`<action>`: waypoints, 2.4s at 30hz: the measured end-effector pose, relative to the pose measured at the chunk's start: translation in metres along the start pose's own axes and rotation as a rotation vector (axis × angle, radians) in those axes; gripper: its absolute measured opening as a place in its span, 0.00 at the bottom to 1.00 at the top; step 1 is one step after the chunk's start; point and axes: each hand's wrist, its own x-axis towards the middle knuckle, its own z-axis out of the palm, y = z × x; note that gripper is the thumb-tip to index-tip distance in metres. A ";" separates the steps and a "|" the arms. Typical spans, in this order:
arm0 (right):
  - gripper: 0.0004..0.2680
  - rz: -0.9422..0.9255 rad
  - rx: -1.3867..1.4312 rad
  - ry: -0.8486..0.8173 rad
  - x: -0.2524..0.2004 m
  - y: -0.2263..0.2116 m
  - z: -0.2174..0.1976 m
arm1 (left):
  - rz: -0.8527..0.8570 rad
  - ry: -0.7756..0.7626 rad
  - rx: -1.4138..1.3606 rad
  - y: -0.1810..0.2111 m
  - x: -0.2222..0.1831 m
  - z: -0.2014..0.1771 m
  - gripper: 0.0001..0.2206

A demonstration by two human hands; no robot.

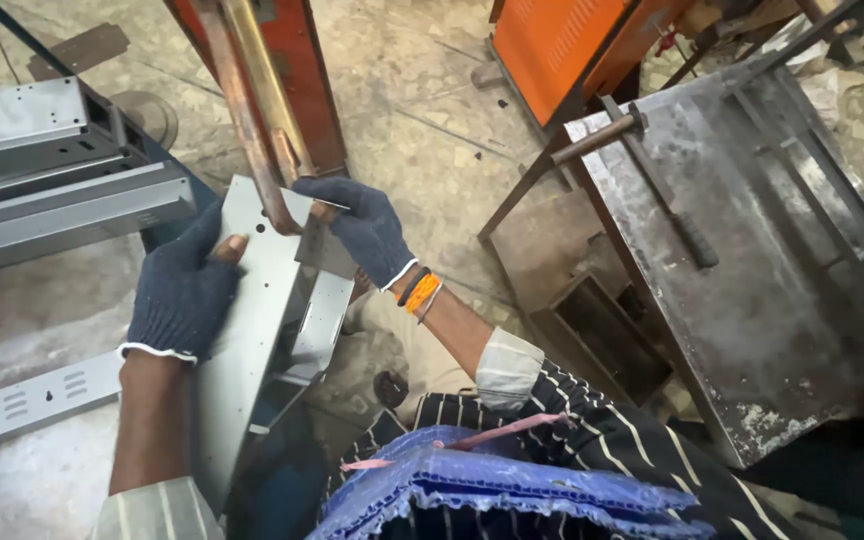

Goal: Spot welding pre-bent metal sheets to assemble a component.

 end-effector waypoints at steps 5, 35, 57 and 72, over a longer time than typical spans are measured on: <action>0.10 0.040 0.088 -0.007 0.002 0.005 0.000 | -0.037 -0.012 -0.006 0.017 -0.002 -0.004 0.23; 0.23 -0.098 -0.001 -0.216 -0.019 -0.030 -0.005 | -0.031 0.019 0.090 0.015 -0.010 -0.002 0.22; 0.26 -0.088 -0.422 0.072 -0.030 -0.031 0.018 | -0.124 -0.057 0.070 0.014 -0.006 -0.002 0.23; 0.26 -0.093 -0.329 0.075 -0.010 -0.029 0.003 | -0.098 -0.003 0.047 0.022 0.022 0.004 0.20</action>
